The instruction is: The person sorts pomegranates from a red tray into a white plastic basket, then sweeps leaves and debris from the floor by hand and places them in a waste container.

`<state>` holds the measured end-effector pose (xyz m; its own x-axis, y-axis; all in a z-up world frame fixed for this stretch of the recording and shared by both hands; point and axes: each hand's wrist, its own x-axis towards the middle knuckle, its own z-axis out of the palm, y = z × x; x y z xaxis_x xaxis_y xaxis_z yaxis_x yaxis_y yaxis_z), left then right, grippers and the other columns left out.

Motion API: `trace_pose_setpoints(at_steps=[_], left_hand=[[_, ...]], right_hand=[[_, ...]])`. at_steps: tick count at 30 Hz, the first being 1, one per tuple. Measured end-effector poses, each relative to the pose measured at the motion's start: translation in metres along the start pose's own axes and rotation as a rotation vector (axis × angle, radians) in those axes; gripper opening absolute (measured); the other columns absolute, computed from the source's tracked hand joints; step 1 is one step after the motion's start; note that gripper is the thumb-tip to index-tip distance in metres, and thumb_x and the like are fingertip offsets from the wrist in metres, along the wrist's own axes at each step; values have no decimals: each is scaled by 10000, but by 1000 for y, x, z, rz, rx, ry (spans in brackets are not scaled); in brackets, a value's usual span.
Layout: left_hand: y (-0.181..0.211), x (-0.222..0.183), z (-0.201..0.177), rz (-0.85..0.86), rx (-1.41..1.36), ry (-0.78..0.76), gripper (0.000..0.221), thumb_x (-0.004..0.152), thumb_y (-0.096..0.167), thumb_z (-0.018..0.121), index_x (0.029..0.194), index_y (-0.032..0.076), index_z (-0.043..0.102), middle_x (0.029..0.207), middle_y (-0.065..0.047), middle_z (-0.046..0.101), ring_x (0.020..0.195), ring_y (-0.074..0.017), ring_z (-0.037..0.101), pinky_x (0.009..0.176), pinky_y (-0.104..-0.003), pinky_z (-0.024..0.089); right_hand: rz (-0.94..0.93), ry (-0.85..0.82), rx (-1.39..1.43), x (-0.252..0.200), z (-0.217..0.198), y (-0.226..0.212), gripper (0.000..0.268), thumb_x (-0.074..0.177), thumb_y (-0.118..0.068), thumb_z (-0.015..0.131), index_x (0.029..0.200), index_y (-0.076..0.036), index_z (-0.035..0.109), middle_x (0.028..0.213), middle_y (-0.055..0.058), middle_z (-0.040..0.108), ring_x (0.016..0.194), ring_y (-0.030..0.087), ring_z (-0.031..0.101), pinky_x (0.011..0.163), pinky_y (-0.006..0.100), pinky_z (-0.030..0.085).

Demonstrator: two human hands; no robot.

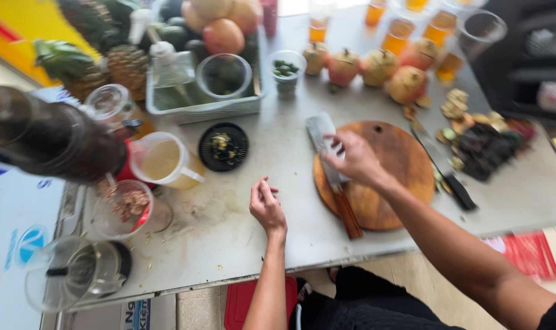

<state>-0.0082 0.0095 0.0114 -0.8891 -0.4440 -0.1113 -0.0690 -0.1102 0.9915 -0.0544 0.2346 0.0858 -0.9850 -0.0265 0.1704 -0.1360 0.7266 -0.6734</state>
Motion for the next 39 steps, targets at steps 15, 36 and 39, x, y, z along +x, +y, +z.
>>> trace_pose_setpoints(at_steps=[15,36,39], left_hand=[[38,-84,77,166,99,-458,254,1027,164,579,1211,42,704,791,12,709,582,-40,520,520,-222,432],[-8,-199,287,694,1183,-814,542,760,201,786,1259,108,594,1104,-151,563,1075,-303,550,851,-443,461],[-14,-196,285,743,1197,-780,624,754,277,822,1296,146,542,1093,-128,554,1044,-299,555,855,-466,440]], right_hand=[[424,-138,-289,-137,-37,35,761,945,-360,648,1605,-176,315,1153,114,621,951,290,663,835,424,577],[69,698,1390,-173,-250,245,239,1016,-116,550,1198,10,640,1137,104,682,1042,197,660,966,322,549],[305,564,1662,-198,-265,240,400,993,-257,403,1130,18,658,1036,140,730,877,237,709,809,345,589]])
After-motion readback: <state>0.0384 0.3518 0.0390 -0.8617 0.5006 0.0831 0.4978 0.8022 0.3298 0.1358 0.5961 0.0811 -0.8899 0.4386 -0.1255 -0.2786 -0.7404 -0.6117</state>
